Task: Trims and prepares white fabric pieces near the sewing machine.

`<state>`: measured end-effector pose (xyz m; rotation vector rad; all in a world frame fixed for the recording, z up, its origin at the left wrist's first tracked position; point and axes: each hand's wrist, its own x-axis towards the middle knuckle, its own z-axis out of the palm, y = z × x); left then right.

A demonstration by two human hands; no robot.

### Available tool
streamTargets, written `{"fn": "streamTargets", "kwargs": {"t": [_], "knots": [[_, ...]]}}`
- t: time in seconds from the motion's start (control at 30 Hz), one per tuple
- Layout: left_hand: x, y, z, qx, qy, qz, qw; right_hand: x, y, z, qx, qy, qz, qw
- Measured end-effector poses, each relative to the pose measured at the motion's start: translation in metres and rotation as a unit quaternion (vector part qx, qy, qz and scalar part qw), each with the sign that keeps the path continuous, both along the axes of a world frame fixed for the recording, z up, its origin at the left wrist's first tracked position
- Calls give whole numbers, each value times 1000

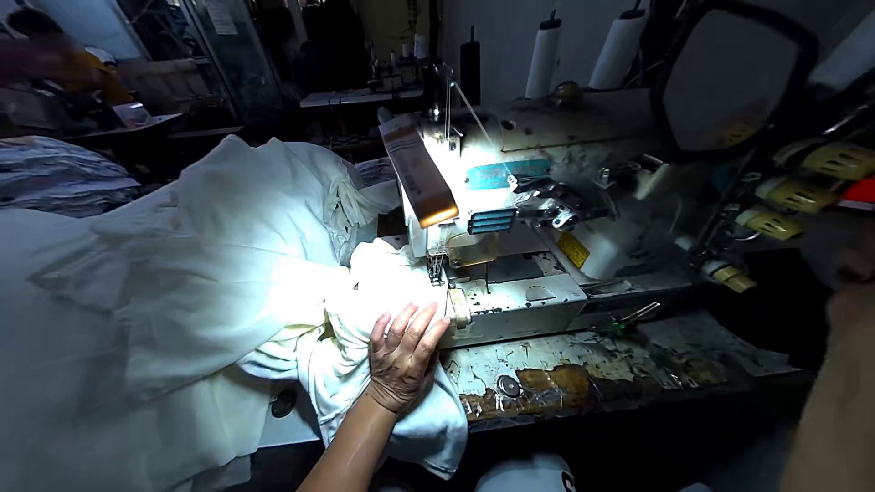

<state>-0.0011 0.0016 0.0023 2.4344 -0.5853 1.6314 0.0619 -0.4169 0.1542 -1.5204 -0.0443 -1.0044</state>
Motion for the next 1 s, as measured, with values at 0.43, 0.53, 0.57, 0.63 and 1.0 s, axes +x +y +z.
{"fn": "streamTargets", "kwargs": {"t": [0.43, 0.53, 0.57, 0.63, 1.0], "knots": [[38, 14, 125, -2, 427, 153, 891, -54, 178, -61, -410, -90, 143, 896], [85, 56, 128, -106, 432, 208, 871, -51, 193, -63, -445, -72, 129, 883], [91, 71, 127, -150, 394, 211, 882, -53, 198, -63, -459, -68, 114, 878], [74, 90, 128, -219, 306, 191, 906, -58, 206, -62, -484, -75, 82, 868], [-46, 93, 106, -296, 74, 36, 952, -35, 312, -25, -647, 196, 169, 717]]}}
